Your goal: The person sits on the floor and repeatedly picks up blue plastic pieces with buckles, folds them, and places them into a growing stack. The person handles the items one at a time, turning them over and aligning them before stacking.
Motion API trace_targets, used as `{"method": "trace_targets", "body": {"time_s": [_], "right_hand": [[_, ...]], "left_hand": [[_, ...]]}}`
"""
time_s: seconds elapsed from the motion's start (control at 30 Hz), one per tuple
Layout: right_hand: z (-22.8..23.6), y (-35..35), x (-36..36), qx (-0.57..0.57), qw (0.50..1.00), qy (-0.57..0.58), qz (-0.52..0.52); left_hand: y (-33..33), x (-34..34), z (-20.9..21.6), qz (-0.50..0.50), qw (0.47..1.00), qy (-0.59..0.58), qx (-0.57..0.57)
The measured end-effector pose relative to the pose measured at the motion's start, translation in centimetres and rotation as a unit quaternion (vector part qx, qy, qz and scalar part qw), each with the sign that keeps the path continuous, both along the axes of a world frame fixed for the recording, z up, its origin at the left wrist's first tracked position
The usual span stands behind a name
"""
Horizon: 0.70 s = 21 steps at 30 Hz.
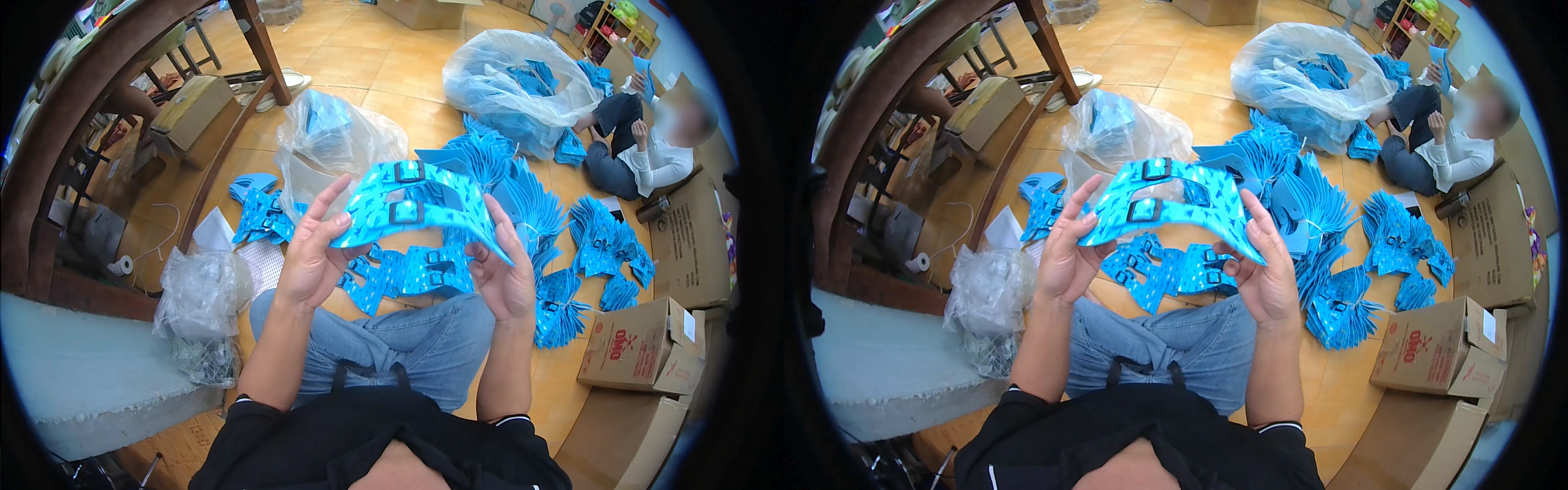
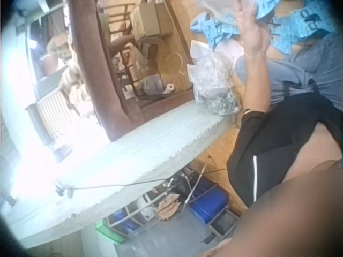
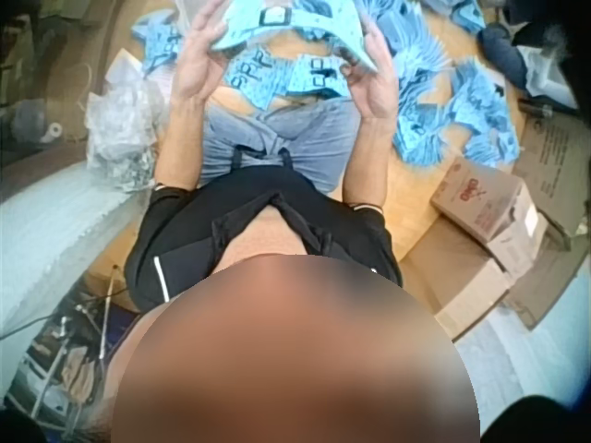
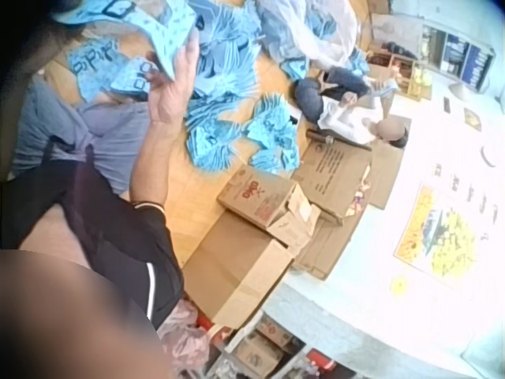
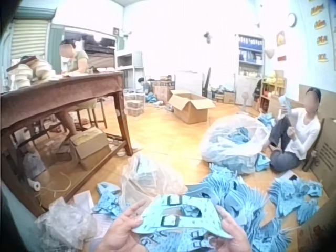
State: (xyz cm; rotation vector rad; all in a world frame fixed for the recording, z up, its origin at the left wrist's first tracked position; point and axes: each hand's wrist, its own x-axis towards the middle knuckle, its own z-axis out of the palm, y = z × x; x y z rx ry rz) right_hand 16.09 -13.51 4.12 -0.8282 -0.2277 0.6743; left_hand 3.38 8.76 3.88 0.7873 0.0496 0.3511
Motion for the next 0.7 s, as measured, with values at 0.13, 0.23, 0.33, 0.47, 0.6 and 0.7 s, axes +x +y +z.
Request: {"method": "trace_targets", "body": {"time_s": [0.13, 0.23, 0.33, 0.47, 0.6, 0.7], "right_hand": [[-0.4, -0.4, 0.4, -0.068, 0.994, -0.068, -0.058], [-1.1, -0.7, 0.6, -0.122, 0.982, -0.116, -0.082], [-1.5, -1.0, 0.6, -0.119, 0.982, -0.122, -0.081], [-1.6, -1.1, 0.7, -0.113, 0.982, -0.126, -0.085], [-1.7, -1.0, 0.7, -0.112, 0.984, -0.117, -0.079], [-2.2, -1.1, 0.8, -0.129, 0.979, -0.143, -0.071]], "left_hand": [[-0.1, -0.1, 0.1, 0.056, 0.993, 0.042, 0.092], [-0.2, -0.1, 0.2, 0.07, 0.989, 0.053, 0.12], [-0.1, -0.1, 0.2, 0.06, 0.99, 0.056, 0.119], [0.0, -0.3, 0.4, 0.041, 0.991, 0.062, 0.109], [0.2, -0.5, 0.3, 0.02, 0.993, 0.056, 0.102], [0.5, -0.8, -0.1, 0.008, 0.99, 0.068, 0.127]]}}
